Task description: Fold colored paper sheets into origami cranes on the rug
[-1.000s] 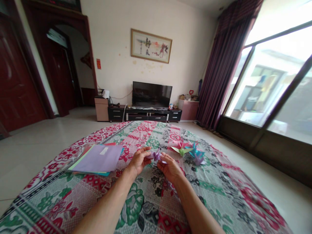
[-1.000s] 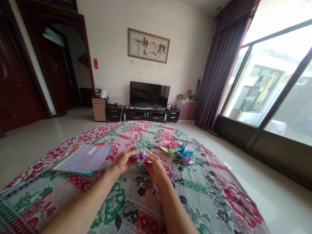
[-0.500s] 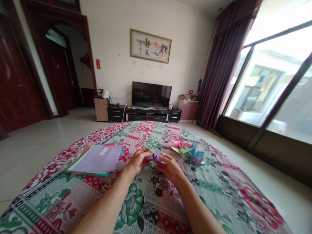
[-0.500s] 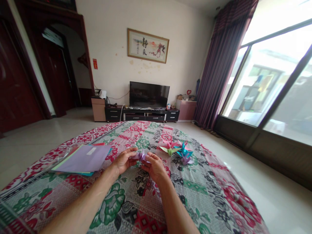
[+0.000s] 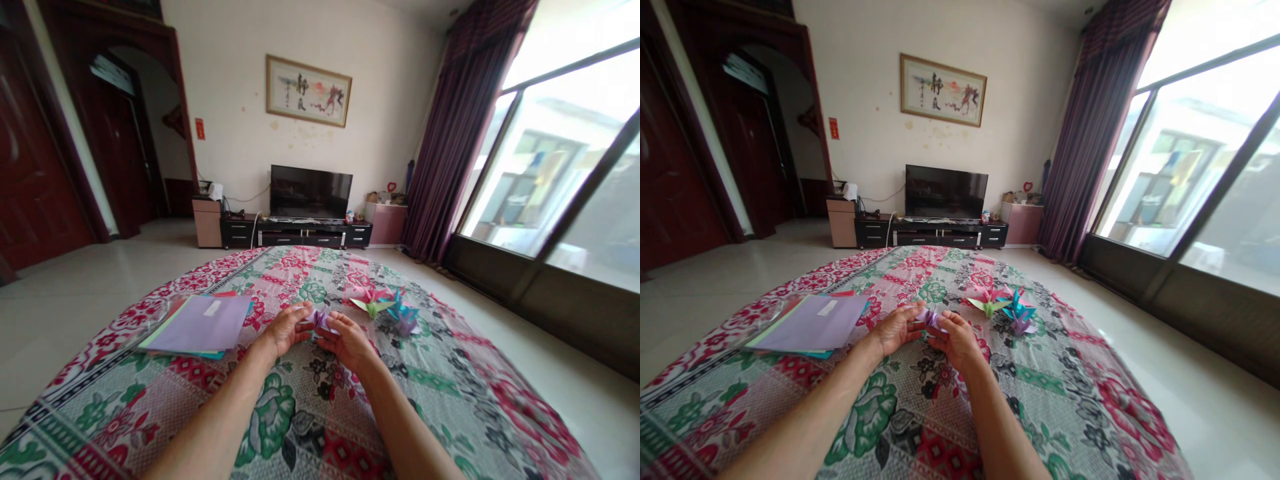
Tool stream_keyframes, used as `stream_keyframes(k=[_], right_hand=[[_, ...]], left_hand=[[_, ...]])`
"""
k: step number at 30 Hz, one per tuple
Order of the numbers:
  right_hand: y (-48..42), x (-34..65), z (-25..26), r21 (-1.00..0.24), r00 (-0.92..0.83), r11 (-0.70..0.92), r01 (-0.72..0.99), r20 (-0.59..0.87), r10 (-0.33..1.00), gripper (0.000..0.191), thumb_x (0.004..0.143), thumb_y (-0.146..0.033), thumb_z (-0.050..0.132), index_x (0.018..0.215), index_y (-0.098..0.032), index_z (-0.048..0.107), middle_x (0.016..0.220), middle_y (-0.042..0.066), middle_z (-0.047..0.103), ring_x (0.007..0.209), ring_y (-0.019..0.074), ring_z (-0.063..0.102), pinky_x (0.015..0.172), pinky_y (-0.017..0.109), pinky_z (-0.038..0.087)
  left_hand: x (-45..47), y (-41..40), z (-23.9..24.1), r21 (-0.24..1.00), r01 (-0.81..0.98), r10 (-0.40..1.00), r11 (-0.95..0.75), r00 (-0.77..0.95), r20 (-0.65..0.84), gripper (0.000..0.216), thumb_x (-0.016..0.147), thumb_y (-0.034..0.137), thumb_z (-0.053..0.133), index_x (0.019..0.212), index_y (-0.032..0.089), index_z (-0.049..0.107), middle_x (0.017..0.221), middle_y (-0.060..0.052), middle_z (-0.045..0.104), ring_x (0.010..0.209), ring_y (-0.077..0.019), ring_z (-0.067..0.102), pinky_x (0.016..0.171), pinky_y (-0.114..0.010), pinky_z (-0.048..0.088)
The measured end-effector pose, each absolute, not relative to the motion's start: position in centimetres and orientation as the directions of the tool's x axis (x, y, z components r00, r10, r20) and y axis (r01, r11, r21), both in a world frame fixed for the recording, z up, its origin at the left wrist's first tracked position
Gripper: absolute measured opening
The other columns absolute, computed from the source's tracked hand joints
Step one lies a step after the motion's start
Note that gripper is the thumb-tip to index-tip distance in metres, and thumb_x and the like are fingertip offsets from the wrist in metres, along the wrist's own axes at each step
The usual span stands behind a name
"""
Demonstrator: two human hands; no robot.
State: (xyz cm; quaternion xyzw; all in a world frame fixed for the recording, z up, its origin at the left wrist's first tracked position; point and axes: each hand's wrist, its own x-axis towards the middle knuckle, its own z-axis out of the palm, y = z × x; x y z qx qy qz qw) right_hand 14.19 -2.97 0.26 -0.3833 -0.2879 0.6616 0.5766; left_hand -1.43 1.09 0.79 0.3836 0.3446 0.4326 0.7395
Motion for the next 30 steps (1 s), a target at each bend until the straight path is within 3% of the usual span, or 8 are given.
stream_keyframes(k=[4,9,20,30], right_hand=[[-3.0,14.1,0.3,-0.835,-0.023,-0.146,-0.531,-0.158,0.987,0.035,0.058,-0.022,0.076,0.082,-0.022,0.051,0.071,-0.002,0.065,0.067,0.0173,0.066,0.053,0.025,0.051],[-3.1,14.0,0.2,-0.861,-0.004,-0.135,-0.490,-0.153,0.988,0.038,0.055,-0.024,0.078,0.081,-0.020,0.052,0.070,-0.003,0.064,0.065,0.0160,0.065,0.053,0.025,0.051],[-3.2,13.9,0.7,-0.862,0.028,-0.131,-0.489,-0.166,0.986,0.036,0.054,-0.023,0.076,0.080,-0.020,0.052,0.067,-0.003,0.063,0.062,0.0151,0.064,0.051,0.024,0.050],[-3.2,13.9,0.5,-0.852,0.026,-0.118,-0.510,-0.152,0.988,0.033,0.055,-0.021,0.074,0.079,-0.020,0.051,0.063,-0.003,0.062,0.056,0.0130,0.062,0.052,0.024,0.050]], left_hand=[[-0.9,0.9,0.6,0.908,-0.286,0.885,0.305,0.437,-0.160,0.036,0.063,0.035,0.072,0.093,0.017,0.062,0.074,-0.002,0.065,0.062,-0.0118,0.059,0.051,-0.020,0.045],[-0.4,0.8,0.7,0.948,-0.184,0.928,0.258,0.320,-0.190,0.035,0.060,0.039,0.071,0.081,0.012,0.067,0.066,-0.003,0.065,0.063,-0.0143,0.058,0.051,-0.022,0.042],[-0.3,0.6,0.9,0.969,-0.153,0.952,0.194,0.269,-0.148,0.038,0.059,0.038,0.068,0.090,0.015,0.069,0.073,-0.004,0.069,0.067,-0.0151,0.058,0.053,-0.023,0.040],[0.0,0.2,1.4,0.960,-0.192,0.958,0.204,0.240,-0.156,0.035,0.058,0.035,0.070,0.086,0.014,0.070,0.064,-0.001,0.065,0.059,-0.0117,0.055,0.050,-0.021,0.037]])
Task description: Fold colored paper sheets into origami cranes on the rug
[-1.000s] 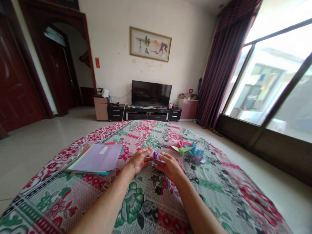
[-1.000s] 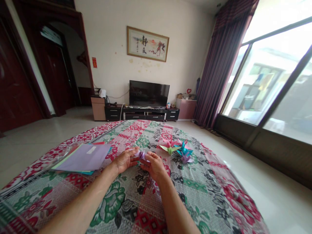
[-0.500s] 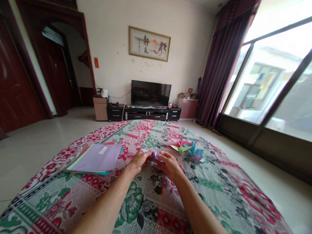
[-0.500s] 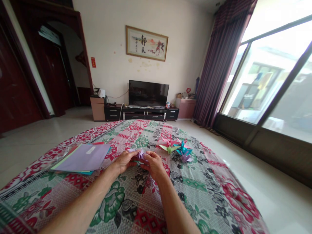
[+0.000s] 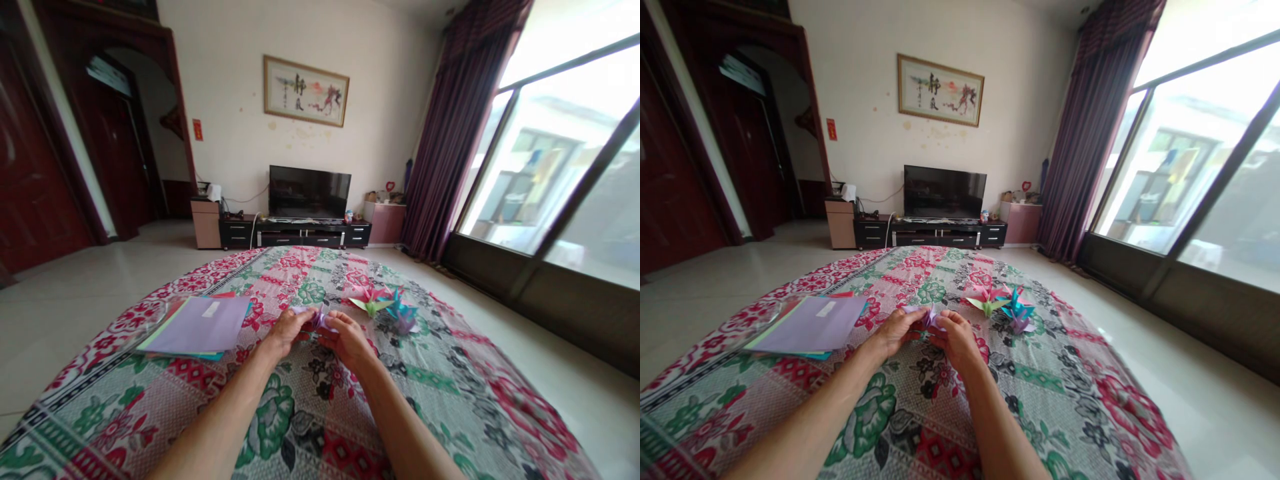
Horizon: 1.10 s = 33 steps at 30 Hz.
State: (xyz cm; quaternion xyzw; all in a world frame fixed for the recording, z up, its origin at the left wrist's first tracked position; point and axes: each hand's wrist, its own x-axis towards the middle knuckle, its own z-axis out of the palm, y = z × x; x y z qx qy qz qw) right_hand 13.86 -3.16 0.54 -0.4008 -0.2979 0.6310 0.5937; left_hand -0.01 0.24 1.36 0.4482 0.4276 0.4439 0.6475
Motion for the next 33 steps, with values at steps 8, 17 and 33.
stream_keyframes(k=[8,17,33], right_hand=[[-3.28,13.68,0.55,-0.896,0.015,-0.074,-0.438,-0.089,0.996,0.030,0.057,-0.025,0.073,0.081,-0.018,0.057,0.070,-0.002,0.063,0.060,0.0119,0.061,0.054,0.024,0.049],[-3.28,13.68,0.38,-0.906,0.013,-0.077,-0.416,-0.090,0.996,0.027,0.056,-0.025,0.074,0.078,-0.018,0.060,0.068,-0.003,0.060,0.059,0.0108,0.058,0.056,0.023,0.049],[-3.84,13.08,1.28,-0.954,-0.050,0.036,-0.298,0.054,0.997,0.029,0.055,-0.034,0.075,0.077,-0.019,0.064,0.061,-0.005,0.058,0.053,0.0083,0.049,0.052,0.020,0.035]], left_hand=[[-0.02,0.72,0.54,0.973,-0.147,0.964,0.177,0.226,-0.141,0.034,0.059,0.040,0.070,0.080,0.014,0.067,0.055,0.001,0.060,0.052,-0.0106,0.052,0.047,-0.021,0.035],[-0.06,0.75,0.38,0.989,-0.068,0.977,0.129,0.179,-0.115,0.037,0.060,0.045,0.069,0.079,0.014,0.066,0.057,0.000,0.062,0.053,-0.0131,0.055,0.049,-0.023,0.038],[-0.39,1.03,0.32,0.990,0.138,0.987,0.015,0.159,-0.037,0.019,0.061,0.033,0.061,0.052,0.017,0.056,0.042,0.003,0.048,0.040,-0.0101,0.039,0.043,-0.024,0.027]])
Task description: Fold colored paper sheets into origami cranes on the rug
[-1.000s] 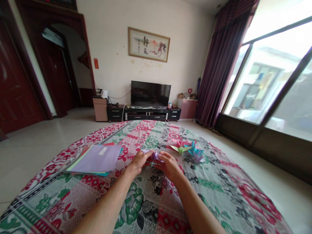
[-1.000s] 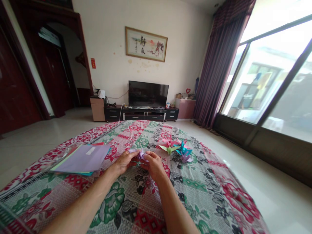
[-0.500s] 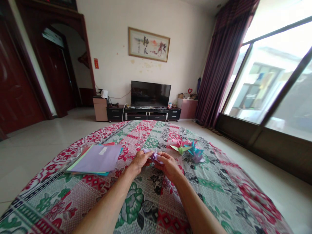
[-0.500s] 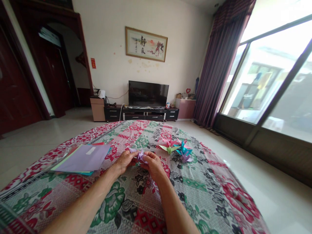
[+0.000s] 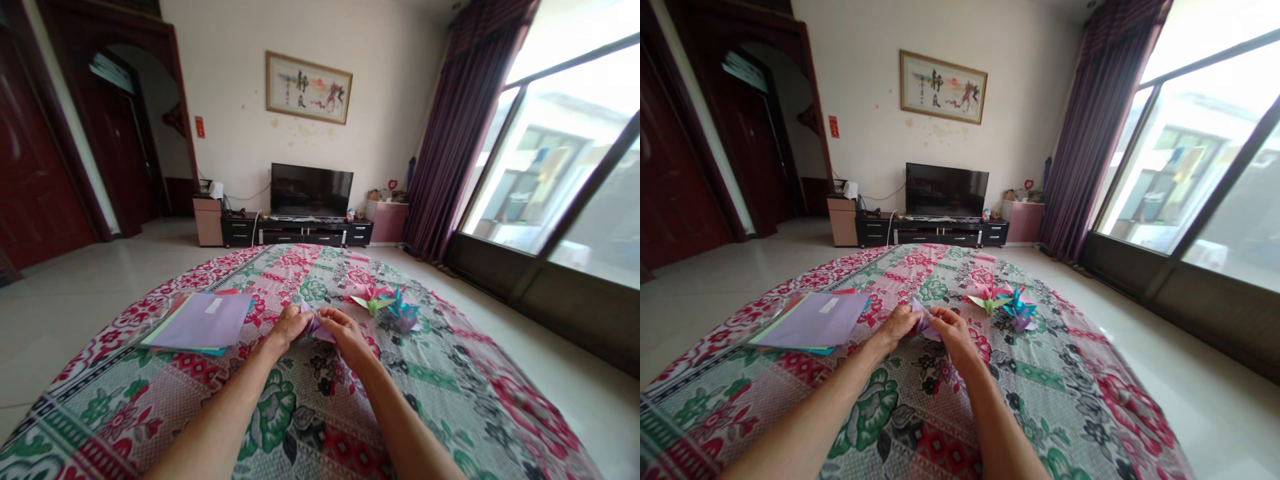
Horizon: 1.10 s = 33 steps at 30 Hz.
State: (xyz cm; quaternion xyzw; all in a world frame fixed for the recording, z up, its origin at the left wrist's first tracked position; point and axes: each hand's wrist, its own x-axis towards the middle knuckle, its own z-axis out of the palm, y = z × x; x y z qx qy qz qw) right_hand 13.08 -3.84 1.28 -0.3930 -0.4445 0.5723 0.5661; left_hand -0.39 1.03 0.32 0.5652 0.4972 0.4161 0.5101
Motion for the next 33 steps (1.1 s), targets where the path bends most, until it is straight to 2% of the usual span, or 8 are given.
stream_keyframes(k=[4,6,9,11,13,19,26,33], right_hand=[[-3.9,13.0,1.2,-0.966,-0.068,0.081,-0.245,0.100,0.993,0.027,0.056,-0.038,0.074,0.071,-0.017,0.064,0.061,-0.004,0.058,0.054,0.0082,0.048,0.053,0.020,0.035],[-3.6,13.1,0.9,-0.958,-0.025,0.099,-0.268,0.110,0.994,0.026,0.057,-0.038,0.074,0.071,-0.018,0.063,0.062,-0.004,0.059,0.053,0.0082,0.048,0.053,0.020,0.036],[-3.1,13.4,0.3,-0.941,0.070,0.141,-0.307,0.126,0.990,0.026,0.058,-0.037,0.073,0.073,-0.019,0.064,0.064,-0.004,0.061,0.054,0.0087,0.048,0.054,0.021,0.036],[-2.8,13.6,0.1,-0.933,0.138,0.178,-0.313,0.140,0.980,0.024,0.058,-0.036,0.072,0.074,-0.019,0.064,0.065,-0.004,0.062,0.056,0.0092,0.050,0.056,0.021,0.037],[-2.8,13.6,0.2,-0.932,0.186,0.208,-0.298,0.157,0.970,0.023,0.058,-0.035,0.072,0.073,-0.019,0.065,0.066,-0.004,0.062,0.057,0.0092,0.050,0.058,0.021,0.037],[-3.1,13.5,0.3,-0.951,0.178,0.219,-0.217,0.182,0.967,0.023,0.058,-0.036,0.072,0.074,-0.020,0.066,0.062,-0.004,0.061,0.053,0.0091,0.047,0.053,0.022,0.036],[-2.8,13.8,-0.3,-0.961,0.249,0.202,-0.188,0.152,0.956,0.028,0.058,-0.040,0.072,0.075,-0.019,0.064,0.065,-0.003,0.060,0.057,0.0109,0.050,0.057,0.023,0.042],[-2.5,14.1,-0.7,-0.954,0.268,0.199,-0.222,0.137,0.954,0.022,0.059,-0.036,0.071,0.073,-0.021,0.063,0.069,-0.004,0.060,0.063,0.0109,0.052,0.063,0.023,0.045]], left_hand=[[-0.5,1.0,0.3,0.991,0.131,0.979,-0.004,0.202,-0.023,0.024,0.063,0.034,0.061,0.047,0.017,0.052,0.040,0.004,0.045,0.039,-0.0094,0.037,0.042,-0.024,0.026],[-0.6,0.8,0.6,0.997,0.079,0.973,-0.002,0.232,-0.016,0.027,0.066,0.040,0.060,0.052,0.017,0.056,0.045,0.002,0.051,0.043,-0.0107,0.043,0.044,-0.023,0.030],[-0.7,0.6,1.3,1.000,-0.022,0.970,-0.004,0.243,0.009,0.034,0.070,0.048,0.056,0.076,0.016,0.067,0.068,-0.002,0.064,0.060,-0.0149,0.056,0.050,-0.023,0.038],[-0.9,0.5,1.7,0.996,-0.064,0.978,-0.062,0.196,0.074,0.039,0.069,0.046,0.059,0.095,0.017,0.067,0.085,-0.005,0.067,0.072,-0.0161,0.059,0.057,-0.023,0.041],[-0.9,0.4,1.8,0.985,-0.069,0.967,-0.161,0.190,0.171,0.043,0.067,0.040,0.064,0.104,0.018,0.065,0.092,-0.005,0.067,0.078,-0.0159,0.059,0.064,-0.023,0.043],[-0.4,0.7,0.9,0.949,0.050,0.916,-0.310,0.282,0.285,0.025,0.066,0.031,0.065,0.086,0.017,0.072,0.078,-0.004,0.068,0.073,-0.0168,0.058,0.069,-0.025,0.044],[-0.2,0.6,0.9,0.967,0.029,0.948,-0.252,0.207,0.240,0.022,0.065,0.034,0.064,0.078,0.017,0.071,0.068,-0.003,0.066,0.067,-0.0164,0.057,0.060,-0.024,0.041],[-0.3,0.8,0.8,0.971,-0.010,0.955,-0.239,0.180,0.236,0.022,0.067,0.034,0.062,0.077,0.016,0.070,0.062,0.000,0.062,0.056,-0.0115,0.051,0.056,-0.023,0.038]])
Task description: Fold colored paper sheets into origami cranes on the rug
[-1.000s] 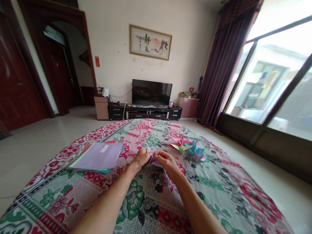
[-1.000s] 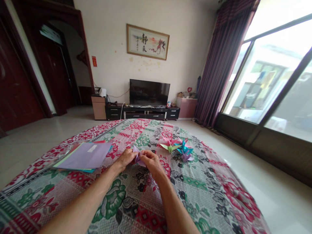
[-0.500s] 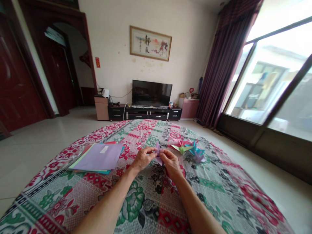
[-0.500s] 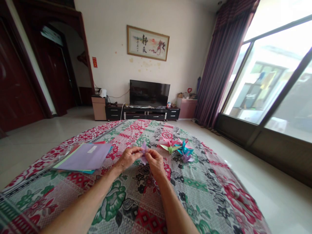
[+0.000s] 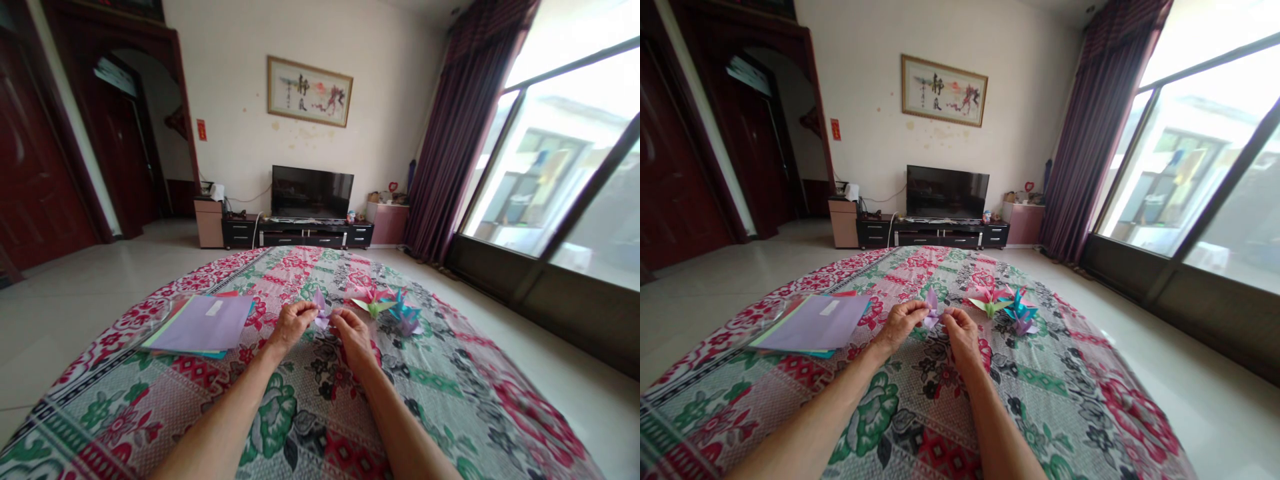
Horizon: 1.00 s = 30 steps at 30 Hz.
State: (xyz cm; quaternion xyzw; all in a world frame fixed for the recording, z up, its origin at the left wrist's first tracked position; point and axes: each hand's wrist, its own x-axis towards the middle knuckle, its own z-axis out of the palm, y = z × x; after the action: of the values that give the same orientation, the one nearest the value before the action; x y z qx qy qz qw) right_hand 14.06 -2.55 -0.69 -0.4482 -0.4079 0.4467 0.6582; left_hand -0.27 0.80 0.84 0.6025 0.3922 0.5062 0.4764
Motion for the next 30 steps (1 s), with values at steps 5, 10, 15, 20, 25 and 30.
stream_keyframes(k=[5,10,15,20,25,30], right_hand=[[-2.8,14.0,-0.5,-0.955,0.243,0.194,-0.225,0.138,0.960,0.021,0.061,-0.035,0.070,0.073,-0.020,0.062,0.070,-0.004,0.059,0.065,0.0107,0.053,0.063,0.022,0.044],[-3.1,13.8,-0.2,-0.958,0.232,0.203,-0.203,0.154,0.960,0.021,0.062,-0.036,0.070,0.073,-0.020,0.062,0.070,-0.003,0.058,0.065,0.0104,0.051,0.063,0.022,0.044],[-3.2,13.8,-0.1,-0.958,0.210,0.204,-0.201,0.162,0.964,0.024,0.062,-0.039,0.071,0.074,-0.019,0.063,0.072,-0.002,0.061,0.067,0.0119,0.054,0.064,0.023,0.044],[-2.9,14.1,-0.3,-0.937,0.206,0.201,-0.286,0.144,0.968,0.032,0.067,-0.048,0.065,0.081,-0.019,0.066,0.076,0.001,0.065,0.071,0.0149,0.058,0.065,0.025,0.045],[-2.9,14.1,-0.2,-0.918,0.075,0.120,-0.378,0.099,0.992,0.031,0.069,-0.045,0.064,0.089,-0.021,0.066,0.086,0.003,0.066,0.078,0.0173,0.059,0.063,0.025,0.045],[-3.4,13.7,0.2,-0.899,-0.134,0.042,-0.437,0.111,0.985,0.028,0.072,-0.036,0.060,0.096,-0.022,0.065,0.094,0.002,0.066,0.086,0.0178,0.058,0.068,0.026,0.045]], left_hand=[[-0.2,0.8,0.7,0.980,-0.049,0.965,-0.192,0.175,0.198,0.022,0.066,0.034,0.063,0.077,0.016,0.068,0.065,0.000,0.063,0.057,-0.0109,0.051,0.057,-0.022,0.041],[-0.2,0.6,0.9,0.983,-0.082,0.965,-0.166,0.192,0.179,0.021,0.066,0.033,0.063,0.077,0.015,0.068,0.066,-0.001,0.063,0.058,-0.0104,0.052,0.057,-0.022,0.042],[-0.2,0.7,0.8,0.981,-0.142,0.965,-0.135,0.205,0.163,0.022,0.065,0.031,0.065,0.077,0.014,0.068,0.066,-0.001,0.063,0.057,-0.0097,0.052,0.058,-0.021,0.042],[-0.4,0.8,0.7,0.973,-0.223,0.960,-0.063,0.253,0.120,0.025,0.064,0.030,0.067,0.082,0.013,0.069,0.072,-0.003,0.065,0.061,-0.0102,0.055,0.059,-0.022,0.044],[-0.8,0.6,0.8,0.966,-0.255,0.906,0.037,0.416,0.075,0.025,0.064,0.029,0.066,0.084,0.014,0.069,0.075,-0.005,0.066,0.066,-0.0129,0.057,0.060,-0.024,0.047],[-1.2,0.4,0.9,0.965,-0.236,0.863,0.112,0.504,0.024,0.022,0.066,0.029,0.063,0.083,0.016,0.068,0.072,-0.004,0.065,0.063,-0.0138,0.057,0.057,-0.025,0.046]])
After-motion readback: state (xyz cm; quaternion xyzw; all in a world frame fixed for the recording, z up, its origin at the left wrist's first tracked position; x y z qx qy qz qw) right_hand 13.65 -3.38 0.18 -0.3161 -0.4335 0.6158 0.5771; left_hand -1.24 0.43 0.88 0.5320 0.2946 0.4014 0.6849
